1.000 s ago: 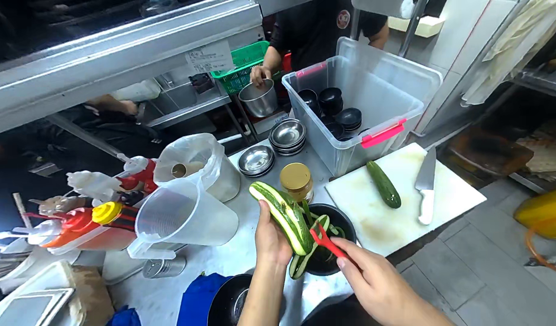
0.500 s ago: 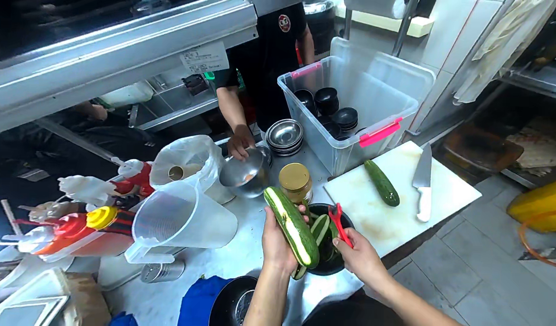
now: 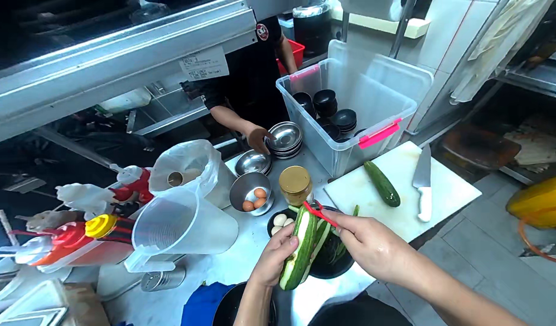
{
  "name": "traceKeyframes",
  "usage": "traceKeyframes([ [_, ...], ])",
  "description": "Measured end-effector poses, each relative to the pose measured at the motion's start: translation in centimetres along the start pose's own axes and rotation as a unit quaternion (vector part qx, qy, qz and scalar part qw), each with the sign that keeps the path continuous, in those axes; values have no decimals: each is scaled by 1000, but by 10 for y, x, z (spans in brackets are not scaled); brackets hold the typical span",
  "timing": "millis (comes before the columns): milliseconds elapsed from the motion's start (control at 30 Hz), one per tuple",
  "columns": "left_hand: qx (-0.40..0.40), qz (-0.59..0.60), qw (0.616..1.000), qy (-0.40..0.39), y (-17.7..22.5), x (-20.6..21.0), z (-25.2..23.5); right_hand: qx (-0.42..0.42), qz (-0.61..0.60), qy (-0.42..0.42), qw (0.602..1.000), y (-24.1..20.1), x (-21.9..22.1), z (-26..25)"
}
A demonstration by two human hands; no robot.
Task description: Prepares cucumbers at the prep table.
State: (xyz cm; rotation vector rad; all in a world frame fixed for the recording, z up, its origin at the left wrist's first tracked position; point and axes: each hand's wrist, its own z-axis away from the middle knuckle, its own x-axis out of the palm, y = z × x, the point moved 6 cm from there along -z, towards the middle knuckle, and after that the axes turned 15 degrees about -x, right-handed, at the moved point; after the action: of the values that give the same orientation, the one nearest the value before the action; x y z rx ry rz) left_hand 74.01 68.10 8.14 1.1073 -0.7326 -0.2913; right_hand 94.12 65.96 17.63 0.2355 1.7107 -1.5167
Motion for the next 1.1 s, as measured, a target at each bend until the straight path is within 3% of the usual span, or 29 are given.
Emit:
traceKeyframes([
  [300, -10, 45, 988, 144, -5, 10, -10, 17, 18, 25, 999, 8, 39, 6],
  [567, 10, 198, 931, 306, 15, 14, -19, -16, 25, 25, 999, 4, 72, 30],
  [900, 45, 327, 859, 392, 45, 5, -25, -88, 44, 91, 991, 2, 78, 60],
  [1033, 57, 429, 809, 398, 47, 1, -26, -59, -9, -20, 998, 3, 100, 75],
  [1100, 64, 452, 807, 374, 53, 5, -28, -77, -3, 44, 996, 2, 83, 80],
])
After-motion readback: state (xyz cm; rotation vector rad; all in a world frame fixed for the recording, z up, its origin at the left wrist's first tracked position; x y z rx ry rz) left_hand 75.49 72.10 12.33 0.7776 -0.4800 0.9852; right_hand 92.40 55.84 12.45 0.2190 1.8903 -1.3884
